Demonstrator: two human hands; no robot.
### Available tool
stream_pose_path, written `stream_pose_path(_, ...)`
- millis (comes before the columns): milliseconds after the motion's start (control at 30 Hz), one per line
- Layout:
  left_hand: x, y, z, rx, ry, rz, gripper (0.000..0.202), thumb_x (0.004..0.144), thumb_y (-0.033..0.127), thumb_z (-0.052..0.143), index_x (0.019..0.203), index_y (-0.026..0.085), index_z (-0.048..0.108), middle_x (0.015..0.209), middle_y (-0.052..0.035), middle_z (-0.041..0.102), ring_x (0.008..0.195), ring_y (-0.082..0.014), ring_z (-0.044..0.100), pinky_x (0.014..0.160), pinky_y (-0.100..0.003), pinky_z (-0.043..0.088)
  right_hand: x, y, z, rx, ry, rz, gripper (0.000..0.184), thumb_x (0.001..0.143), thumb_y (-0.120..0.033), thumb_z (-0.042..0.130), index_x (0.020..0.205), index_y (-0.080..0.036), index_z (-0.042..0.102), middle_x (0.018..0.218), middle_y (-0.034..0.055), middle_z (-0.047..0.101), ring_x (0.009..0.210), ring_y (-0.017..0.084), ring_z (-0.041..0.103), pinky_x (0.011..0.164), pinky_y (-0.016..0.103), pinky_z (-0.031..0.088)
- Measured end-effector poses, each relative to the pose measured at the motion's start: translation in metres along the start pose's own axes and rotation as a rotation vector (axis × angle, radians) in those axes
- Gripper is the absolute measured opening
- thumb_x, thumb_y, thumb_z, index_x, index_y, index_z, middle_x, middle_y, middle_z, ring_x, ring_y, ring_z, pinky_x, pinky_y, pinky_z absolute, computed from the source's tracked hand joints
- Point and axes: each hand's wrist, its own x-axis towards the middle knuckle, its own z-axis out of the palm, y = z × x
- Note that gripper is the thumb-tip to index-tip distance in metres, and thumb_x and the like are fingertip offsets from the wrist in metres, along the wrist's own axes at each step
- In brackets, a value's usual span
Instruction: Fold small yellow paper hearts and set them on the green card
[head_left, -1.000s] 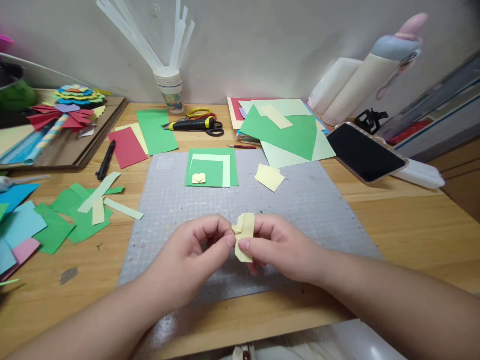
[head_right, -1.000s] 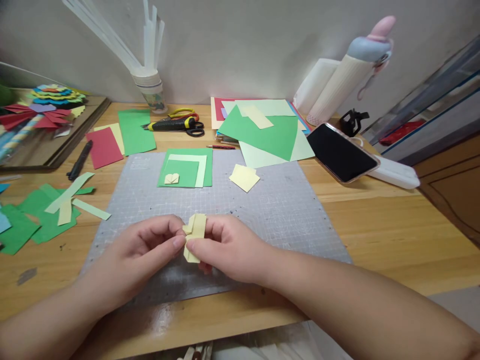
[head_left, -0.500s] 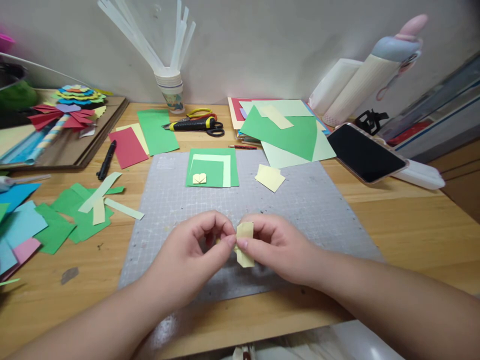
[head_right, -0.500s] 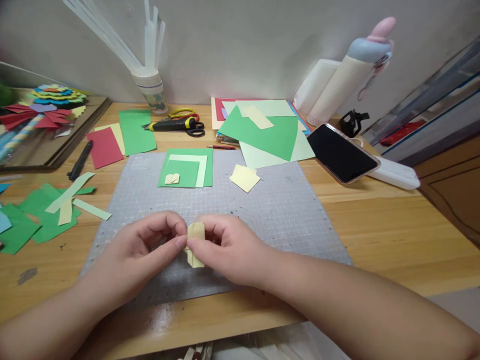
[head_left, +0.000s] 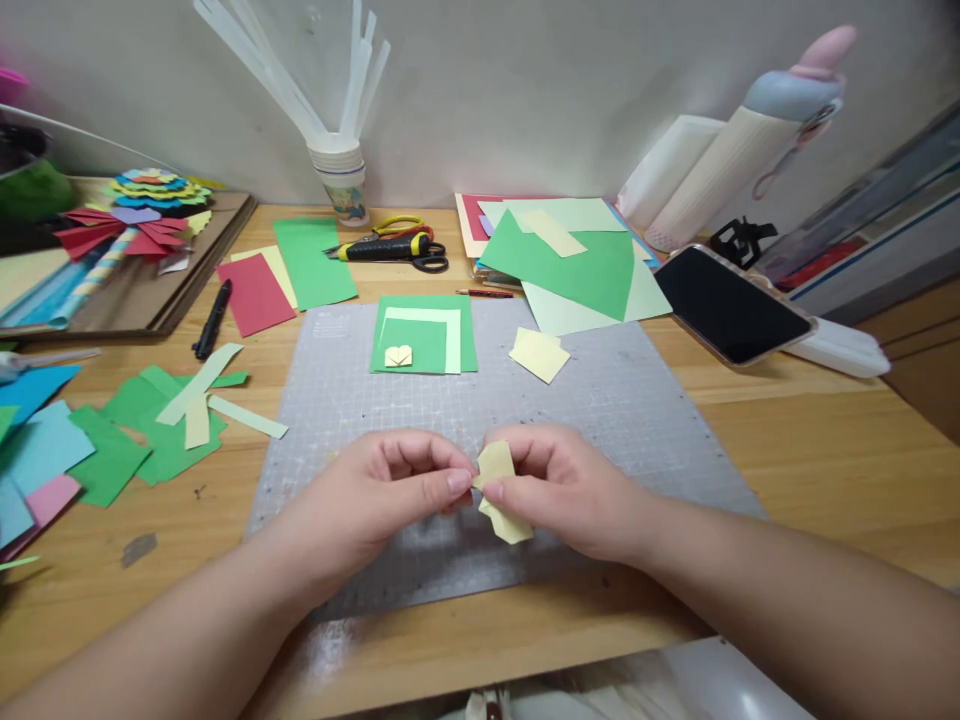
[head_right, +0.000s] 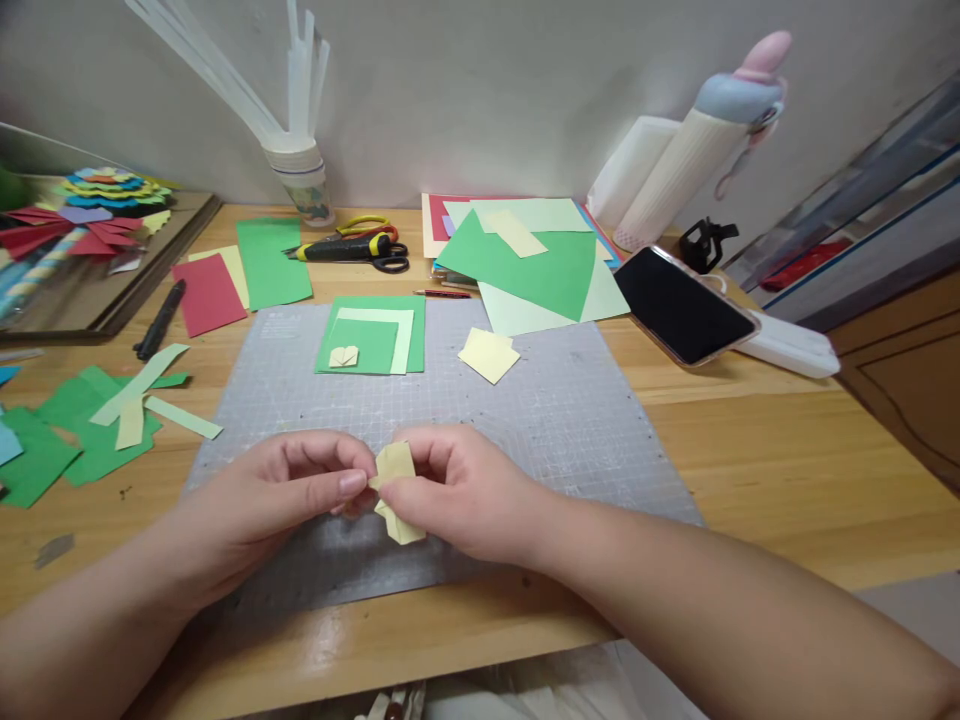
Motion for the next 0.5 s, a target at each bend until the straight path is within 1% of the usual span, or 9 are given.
stream_pose_path(200,-0.0004,0.0007,0.0028,0.018,0.021,-0.045,0.014,0.073,0.030,0.072,0.072,0.017,0.067,0.066,0.0027,0.060,0.065,-0.0110,0.050,0.065,-0.023,0.037,-0.0005,-0.0017,0.0023,-0.041,0.011,0.017,0.021,0.078,-0.023,0.062,0.063,-0.017,0.048,0.058,-0.0052,0.045,0.052,0.006,0.037,0.047,0.019,0.030)
stream_pose_path(333,-0.0008,0.0004,0.0038,0.035,0.033,-0.051,0.014,0.071,0.029,0.072,0.071,0.017,0.065,0.065,0.0026,0.058,0.064,-0.0112,0.049,0.063,-0.023,0.036,-0.0016,-0.0026,0.0039,-0.106,0.022,0.030,0.028,0.080,-0.028,0.061,0.061,-0.018,0.044,0.057,-0.0051,0.042,0.052,0.007,0.035,0.047,0.020,0.029)
stream_pose_path(400,-0.0010,0.0001,0.0033,0.033,0.043,-0.045,0.014,0.071,0.029,0.071,0.070,0.017,0.064,0.064,0.0027,0.058,0.064,-0.0114,0.048,0.062,-0.023,0.035,-0.0018,-0.0021,0.0033,-0.110,0.020,0.030,0.026,0.080,-0.030,0.060,0.063,-0.018,0.046,0.058,-0.0050,0.042,0.053,0.007,0.035,0.047,0.020,0.029)
stream_pose_path(500,-0.0004,-0.0001,0.0025,0.022,0.040,-0.028,0.015,0.073,0.030,0.070,0.069,0.017,0.063,0.064,0.0032,0.057,0.064,-0.0109,0.047,0.063,-0.023,0.035,-0.0011,-0.0008,0.0009,-0.079,0.021,0.021,0.018,0.080,-0.029,0.060,0.069,-0.017,0.052,0.061,-0.0044,0.045,0.054,0.007,0.038,0.048,0.020,0.030)
